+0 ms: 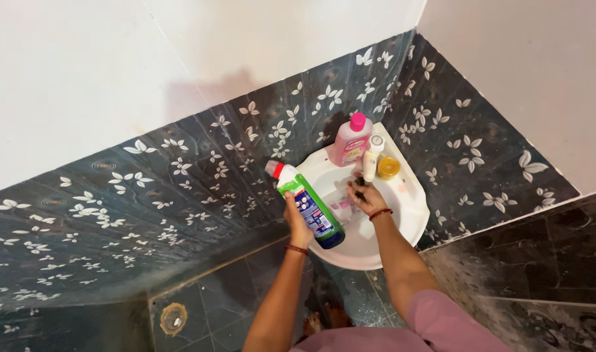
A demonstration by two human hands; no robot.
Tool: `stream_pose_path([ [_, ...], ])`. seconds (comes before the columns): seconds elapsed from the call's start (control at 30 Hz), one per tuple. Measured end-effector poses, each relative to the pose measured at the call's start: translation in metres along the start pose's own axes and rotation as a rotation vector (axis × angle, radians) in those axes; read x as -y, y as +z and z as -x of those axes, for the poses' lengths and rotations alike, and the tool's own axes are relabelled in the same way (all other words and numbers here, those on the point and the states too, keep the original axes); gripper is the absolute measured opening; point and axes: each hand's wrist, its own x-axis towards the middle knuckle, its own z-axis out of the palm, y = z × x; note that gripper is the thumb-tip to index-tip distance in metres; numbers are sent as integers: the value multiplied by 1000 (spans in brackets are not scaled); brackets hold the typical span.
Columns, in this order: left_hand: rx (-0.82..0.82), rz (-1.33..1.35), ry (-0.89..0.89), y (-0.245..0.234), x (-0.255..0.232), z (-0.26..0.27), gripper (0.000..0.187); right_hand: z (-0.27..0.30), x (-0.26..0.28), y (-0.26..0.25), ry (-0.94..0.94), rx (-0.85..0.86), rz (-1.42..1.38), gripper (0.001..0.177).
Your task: The person sorts various cleaning and personal care bottles on a small wall-mounted sink by picking them up, shaking some, and repositioning them. They handle a green cleaning bottle, a pink liquid bottle, a white pump bottle, and several small containers.
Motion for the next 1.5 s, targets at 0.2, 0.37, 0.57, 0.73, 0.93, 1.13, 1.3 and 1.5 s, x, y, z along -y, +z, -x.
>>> stream_pose_path([
  [0.2,-56,0,-34,-8,-4,-3,58,-5,1,3,-24,-106,543,34],
  [0.37,-40,4,-1,-13,-4,-4,57,-8,11,5,152,-66,395,31],
  [0.57,-53,3,7,-14,-12,-2,57,-1,11,5,-134,30,221,24],
  [0.73,-51,27,-7,-18,-16,0,56,4,4,7,-277,-258,511,32],
  [0.93,-58,26,-26,-22,-25,6,58,6,6,10,-238,-114,260,27],
  [1.13,-59,14,-21,-28,-35,14,60,7,-2,19,-203,-100,321,18],
  [1.3,-39,20,-8,-36,-43,17,59,7,-8,28,-230,-327,512,48],
  [1.5,-28,7,0,-44,-49,20,59,-4,-28,55,19,-201,391,36],
])
